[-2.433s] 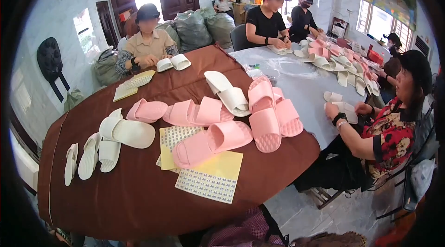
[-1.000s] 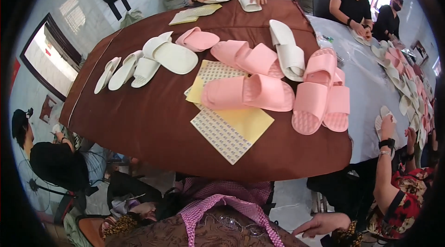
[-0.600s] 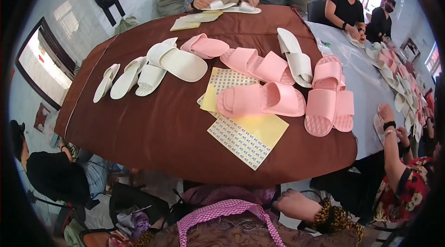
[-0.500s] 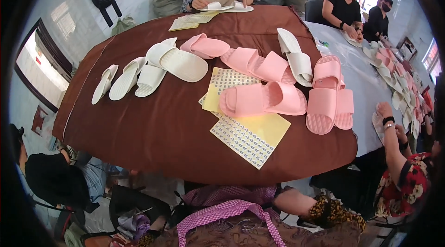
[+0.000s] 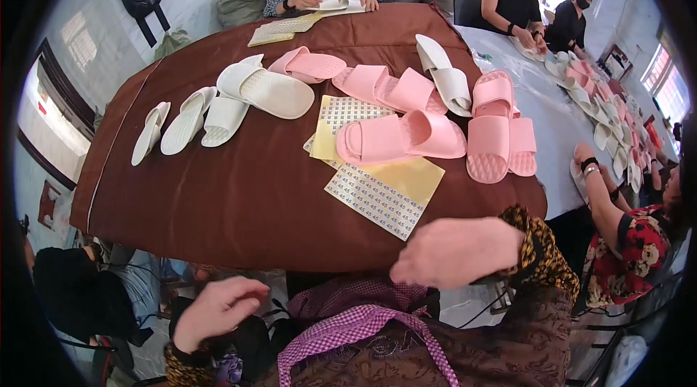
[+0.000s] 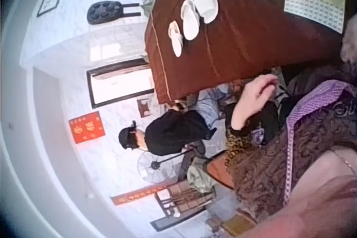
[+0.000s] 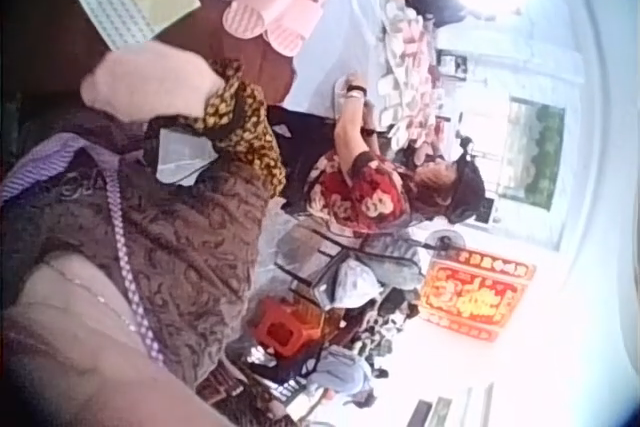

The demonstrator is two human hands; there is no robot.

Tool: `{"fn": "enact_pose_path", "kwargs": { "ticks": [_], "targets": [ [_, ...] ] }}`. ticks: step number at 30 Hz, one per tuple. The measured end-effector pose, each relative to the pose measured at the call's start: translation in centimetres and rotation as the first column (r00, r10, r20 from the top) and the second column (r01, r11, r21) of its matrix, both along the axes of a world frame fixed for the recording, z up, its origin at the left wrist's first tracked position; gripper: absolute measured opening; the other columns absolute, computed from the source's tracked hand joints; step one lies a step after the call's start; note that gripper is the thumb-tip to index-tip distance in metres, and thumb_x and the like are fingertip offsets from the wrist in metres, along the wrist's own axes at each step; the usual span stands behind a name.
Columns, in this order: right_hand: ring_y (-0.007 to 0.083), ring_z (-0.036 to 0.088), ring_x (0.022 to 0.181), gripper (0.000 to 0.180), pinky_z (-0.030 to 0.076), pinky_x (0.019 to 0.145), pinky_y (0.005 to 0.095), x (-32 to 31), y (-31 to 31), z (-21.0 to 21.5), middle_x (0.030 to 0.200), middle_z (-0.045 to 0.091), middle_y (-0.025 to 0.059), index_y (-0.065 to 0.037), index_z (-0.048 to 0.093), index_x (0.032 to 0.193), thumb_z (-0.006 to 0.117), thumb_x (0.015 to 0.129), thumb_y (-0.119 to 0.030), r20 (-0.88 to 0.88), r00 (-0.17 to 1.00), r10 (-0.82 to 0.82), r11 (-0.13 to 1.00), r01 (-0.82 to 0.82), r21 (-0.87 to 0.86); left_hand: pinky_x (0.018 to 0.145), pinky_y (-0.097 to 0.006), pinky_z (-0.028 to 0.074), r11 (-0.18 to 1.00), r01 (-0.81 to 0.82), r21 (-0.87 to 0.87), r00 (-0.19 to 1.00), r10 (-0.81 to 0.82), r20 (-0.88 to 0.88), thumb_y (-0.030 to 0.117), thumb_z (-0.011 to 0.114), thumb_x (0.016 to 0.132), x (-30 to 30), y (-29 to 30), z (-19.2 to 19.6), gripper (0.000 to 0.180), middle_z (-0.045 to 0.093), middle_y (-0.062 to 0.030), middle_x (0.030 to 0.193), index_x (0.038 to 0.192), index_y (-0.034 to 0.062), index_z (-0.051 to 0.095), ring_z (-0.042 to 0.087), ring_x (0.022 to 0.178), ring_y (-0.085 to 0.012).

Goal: Inspecting and applying labels to slippers at a factory work table.

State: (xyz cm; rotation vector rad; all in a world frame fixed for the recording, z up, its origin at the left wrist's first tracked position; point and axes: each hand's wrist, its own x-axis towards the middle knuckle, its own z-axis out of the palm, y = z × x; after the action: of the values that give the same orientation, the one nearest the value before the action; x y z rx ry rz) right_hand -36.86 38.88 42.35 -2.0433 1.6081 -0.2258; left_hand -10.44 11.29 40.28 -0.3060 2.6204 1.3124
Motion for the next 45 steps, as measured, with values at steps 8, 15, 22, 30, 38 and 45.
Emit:
{"fn": "enact_pose_path", "kwargs": {
  "ticks": [8,15,22,30,38,45],
  "targets": [
    [0.0338,0.064,0.088,0.021,0.050,0.081,0.0397,-7.1,-7.9,1.6,0.094,0.066,0.0163,-0.003,0.062,0.105,0.056,0.089,-0.015,0.116,0.882,-0.457,0.745,0.451,-0.491,0.077,-0.027,0.051,0.976,-0.202,0.083,0.924,0.218,-0.313,0.004,0.054,0.090,-6.3,-3.5,5.1,0.022,0.066,-0.0087,0.092,0.108,-0.0057,0.061,0.063,0.084,-0.0132],
    [0.0344,0.061,0.101,0.032,0.049,0.085,0.0408,-15.2,-17.7,-1.4,0.106,0.063,0.0208,-0.005,0.059,0.118,0.057,0.091,-0.021,-0.088,0.691,-0.718,0.584,0.527,-0.617,0.079,-0.032,0.051,0.964,-0.165,-0.207,0.876,0.047,-0.479,0.011,0.060,0.088,-11.9,-5.2,-1.7,0.021,0.067,-0.0117,0.097,0.106,-0.0006,0.064,0.065,0.089,-0.0202],
    [0.0359,0.054,0.110,0.031,0.046,0.084,0.0492,-18.6,-22.8,-4.5,0.115,0.053,0.0186,-0.008,0.048,0.117,0.055,0.088,-0.015,-0.534,0.527,-0.662,0.746,0.393,-0.537,0.089,-0.040,0.047,0.904,-0.003,-0.427,0.894,-0.188,-0.406,0.013,0.064,0.084,-11.6,-4.8,-6.5,0.026,0.062,-0.0173,0.106,0.107,0.0002,0.061,0.059,0.101,-0.0339],
    [0.0353,0.066,0.087,0.026,0.052,0.076,0.0433,-20.9,-26.1,-5.8,0.091,0.066,0.0187,-0.005,0.053,0.108,0.054,0.082,-0.005,-0.419,0.522,-0.743,0.666,0.516,-0.538,0.095,-0.039,0.044,0.938,0.047,-0.343,0.882,-0.200,-0.427,0.013,0.064,0.085,-10.9,-6.5,-7.5,0.027,0.059,-0.0168,0.115,0.109,-0.0001,0.061,0.055,0.109,-0.0334],
    [0.0247,0.070,0.067,0.020,0.057,0.058,0.0341,-20.8,-22.8,-1.6,0.071,0.065,0.0189,0.009,0.060,0.084,0.057,0.084,-0.011,0.556,0.431,-0.711,0.370,0.901,-0.226,0.091,-0.037,0.048,0.977,0.057,-0.206,0.883,-0.145,-0.447,0.011,0.064,0.085,-11.2,-6.8,-5.7,0.036,0.058,-0.0174,0.118,0.118,-0.0012,0.056,0.058,0.108,-0.0336],
    [0.0138,0.063,0.067,0.019,0.052,0.058,0.0285,-14.9,-14.6,2.7,0.081,0.064,0.0097,0.007,0.060,0.097,0.055,0.088,-0.009,0.642,0.454,-0.619,0.415,0.882,-0.223,0.087,-0.030,0.049,0.907,-0.218,0.359,0.848,0.359,-0.391,0.016,0.054,0.095,-12.6,-7.0,-3.0,0.050,0.055,-0.0150,0.124,0.138,-0.0029,0.038,0.058,0.104,-0.0197]
  ]
}}
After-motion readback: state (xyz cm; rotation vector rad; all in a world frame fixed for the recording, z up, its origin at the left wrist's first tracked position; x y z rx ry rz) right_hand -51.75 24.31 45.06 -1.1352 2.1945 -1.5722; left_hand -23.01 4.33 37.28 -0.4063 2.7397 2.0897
